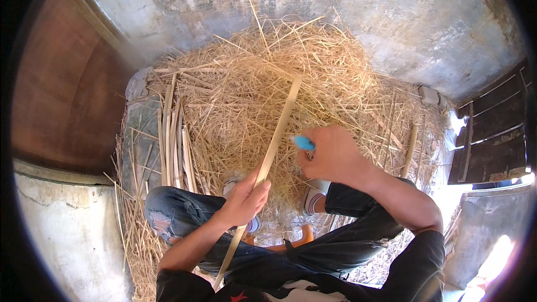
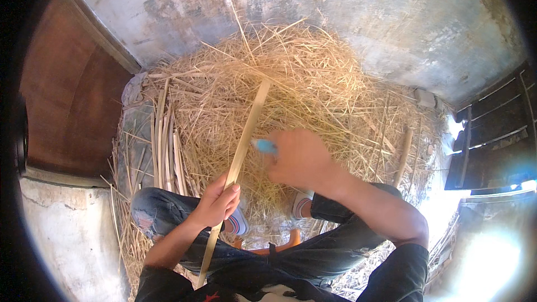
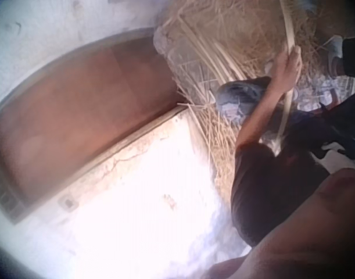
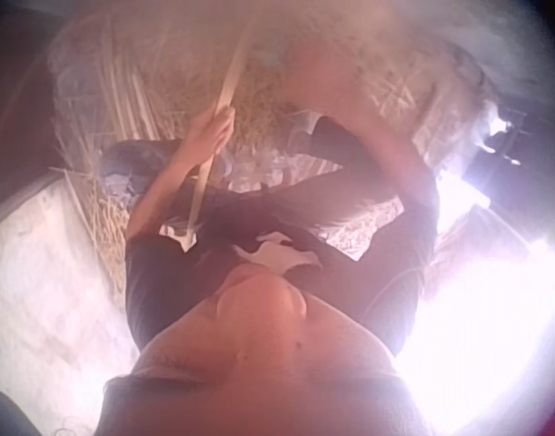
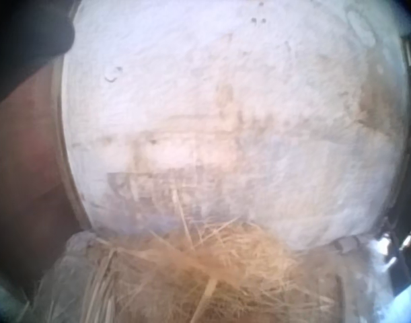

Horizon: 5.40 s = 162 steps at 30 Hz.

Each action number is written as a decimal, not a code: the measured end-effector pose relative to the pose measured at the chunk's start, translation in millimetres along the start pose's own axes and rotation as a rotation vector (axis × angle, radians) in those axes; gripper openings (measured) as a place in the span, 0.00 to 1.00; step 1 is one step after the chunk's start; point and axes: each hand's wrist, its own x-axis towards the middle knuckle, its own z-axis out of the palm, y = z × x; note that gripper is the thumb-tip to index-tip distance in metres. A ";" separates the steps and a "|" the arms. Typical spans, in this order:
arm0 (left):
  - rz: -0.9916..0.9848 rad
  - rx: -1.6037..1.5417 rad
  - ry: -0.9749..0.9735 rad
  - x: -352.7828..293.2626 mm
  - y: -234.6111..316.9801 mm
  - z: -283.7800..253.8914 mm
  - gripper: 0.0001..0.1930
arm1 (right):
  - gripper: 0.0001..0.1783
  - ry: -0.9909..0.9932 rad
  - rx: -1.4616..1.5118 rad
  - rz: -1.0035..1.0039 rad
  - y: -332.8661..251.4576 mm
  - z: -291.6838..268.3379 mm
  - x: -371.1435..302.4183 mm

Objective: The person sits on a floor covered with straw and uses a small knife to shave a long, thin bamboo stick. They hold the stick with their left hand and scrape the blade along its length with their right hand, removing thin strips of material.

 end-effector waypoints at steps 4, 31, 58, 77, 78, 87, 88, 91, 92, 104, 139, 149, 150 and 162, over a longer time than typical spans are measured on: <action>0.074 0.186 0.126 3.1 -4.9 8.5 0.24 | 0.09 -0.248 -0.116 -0.039 -12.8 34.0 -1.8; -0.101 0.185 0.205 4.7 -19.1 -0.2 0.23 | 0.10 -0.283 -0.294 0.060 -15.9 57.1 29.4; 0.109 0.468 0.064 -10.8 4.5 21.0 0.27 | 0.10 0.234 -0.396 0.547 88.3 -34.9 78.9; 0.173 0.350 0.096 -7.6 14.4 11.0 0.28 | 0.19 0.167 0.660 0.168 11.9 2.1 46.6; 0.171 0.381 0.104 -7.4 15.5 12.4 0.28 | 0.19 0.171 0.689 0.167 13.8 2.4 46.6; 0.187 0.509 0.126 -5.7 14.8 15.0 0.28 | 0.19 0.152 0.618 0.228 19.5 4.4 45.2; 0.175 0.500 0.126 -6.0 13.3 13.8 0.28 | 0.19 0.159 0.592 0.201 17.1 6.6 44.7; 0.164 0.490 0.149 -7.3 9.6 12.9 0.28 | 0.18 0.060 0.534 0.205 3.5 -2.0 40.3; 0.164 0.491 0.161 -7.8 8.9 12.4 0.28 | 0.18 0.055 0.513 0.212 2.6 -2.5 41.2; 0.128 0.468 0.209 -5.9 -2.8 5.8 0.33 | 0.18 0.234 0.039 0.034 11.9 -19.6 32.1; 0.131 -0.078 0.260 -4.4 12.3 10.5 0.31 | 0.04 0.253 -0.384 0.029 25.5 17.7 34.4; 0.141 0.156 0.298 2.6 -4.2 15.9 0.33 | 0.05 0.092 -0.364 -0.047 -8.6 56.5 43.7; 0.127 0.163 0.293 4.3 -3.9 13.8 0.33 | 0.05 0.101 -0.378 -0.051 -1.1 53.7 50.9; 0.158 0.361 0.011 -15.4 -0.2 40.8 0.33 | 0.11 0.371 -0.421 0.609 147.0 -44.8 84.3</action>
